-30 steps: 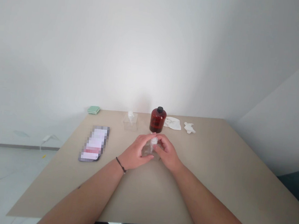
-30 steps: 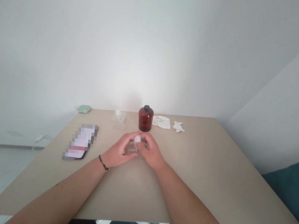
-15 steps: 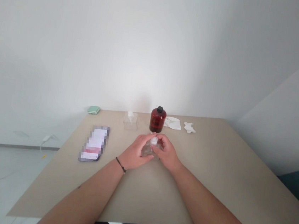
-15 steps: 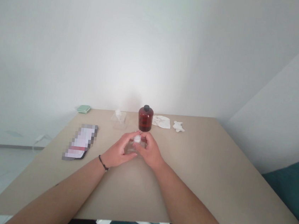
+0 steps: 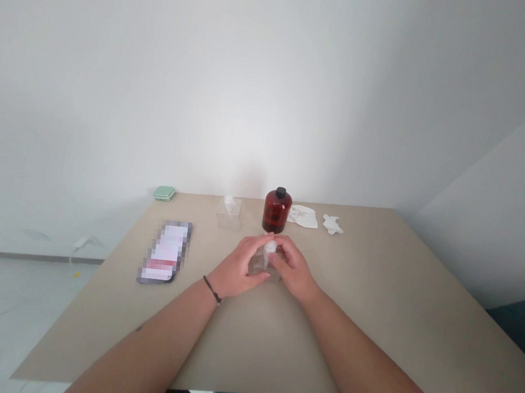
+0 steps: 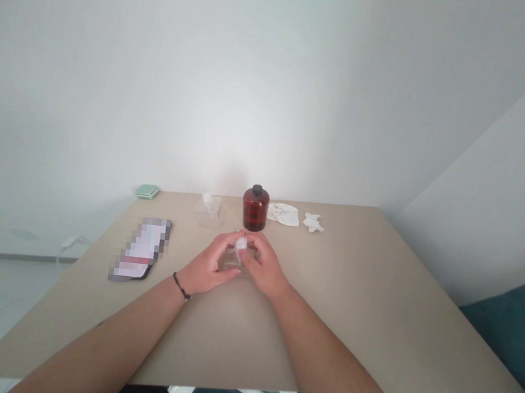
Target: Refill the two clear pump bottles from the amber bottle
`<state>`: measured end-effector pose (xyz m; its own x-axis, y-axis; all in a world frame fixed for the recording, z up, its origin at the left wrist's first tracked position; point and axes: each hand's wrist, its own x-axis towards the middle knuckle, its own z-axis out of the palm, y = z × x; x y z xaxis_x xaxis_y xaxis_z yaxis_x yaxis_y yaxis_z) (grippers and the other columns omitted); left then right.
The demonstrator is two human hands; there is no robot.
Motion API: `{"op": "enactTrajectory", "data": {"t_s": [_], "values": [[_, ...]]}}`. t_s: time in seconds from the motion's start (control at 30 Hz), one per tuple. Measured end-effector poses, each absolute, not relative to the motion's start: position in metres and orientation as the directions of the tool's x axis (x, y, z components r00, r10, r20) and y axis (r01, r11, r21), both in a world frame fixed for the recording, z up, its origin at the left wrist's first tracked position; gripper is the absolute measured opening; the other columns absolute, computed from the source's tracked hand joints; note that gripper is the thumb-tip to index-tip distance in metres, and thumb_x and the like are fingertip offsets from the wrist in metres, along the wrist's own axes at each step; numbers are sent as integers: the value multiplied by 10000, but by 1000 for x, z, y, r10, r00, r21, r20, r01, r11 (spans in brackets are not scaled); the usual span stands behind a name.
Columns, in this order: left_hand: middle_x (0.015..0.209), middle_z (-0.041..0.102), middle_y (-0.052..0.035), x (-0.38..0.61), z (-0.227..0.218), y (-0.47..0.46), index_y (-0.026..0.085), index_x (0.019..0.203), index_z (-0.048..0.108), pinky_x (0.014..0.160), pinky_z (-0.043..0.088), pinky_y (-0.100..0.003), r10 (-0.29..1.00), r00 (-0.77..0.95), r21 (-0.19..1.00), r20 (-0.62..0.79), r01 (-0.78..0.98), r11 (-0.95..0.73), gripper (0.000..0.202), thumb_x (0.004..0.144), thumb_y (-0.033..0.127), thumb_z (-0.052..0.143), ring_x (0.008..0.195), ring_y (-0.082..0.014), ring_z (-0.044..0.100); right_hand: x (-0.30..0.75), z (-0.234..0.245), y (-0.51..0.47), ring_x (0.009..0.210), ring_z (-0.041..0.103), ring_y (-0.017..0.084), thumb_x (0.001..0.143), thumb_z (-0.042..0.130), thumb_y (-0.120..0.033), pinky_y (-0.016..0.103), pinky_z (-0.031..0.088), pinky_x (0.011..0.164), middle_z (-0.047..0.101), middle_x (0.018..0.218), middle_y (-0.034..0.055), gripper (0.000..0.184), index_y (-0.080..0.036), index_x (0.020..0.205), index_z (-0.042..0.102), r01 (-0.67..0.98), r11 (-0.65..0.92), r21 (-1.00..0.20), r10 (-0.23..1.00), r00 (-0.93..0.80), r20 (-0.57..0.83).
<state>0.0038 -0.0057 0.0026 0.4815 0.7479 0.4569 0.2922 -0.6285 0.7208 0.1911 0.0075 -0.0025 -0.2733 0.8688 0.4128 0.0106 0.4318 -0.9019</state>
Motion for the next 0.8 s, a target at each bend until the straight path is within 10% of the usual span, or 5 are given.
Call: {"op": "enactTrajectory", "data": {"t_s": [0.8], "values": [[1569,375,-182,7,-11,-4,319,1593,40,1172,379,-603,793,437,833,424,156,-531,1079,802,207,765,1411,-339,456,196,14,9,1174,586,271,829,730,-530,472,470,1044,616,1192,75,325,-292,1043,674,20,473,-881,878,-92,469]]}}
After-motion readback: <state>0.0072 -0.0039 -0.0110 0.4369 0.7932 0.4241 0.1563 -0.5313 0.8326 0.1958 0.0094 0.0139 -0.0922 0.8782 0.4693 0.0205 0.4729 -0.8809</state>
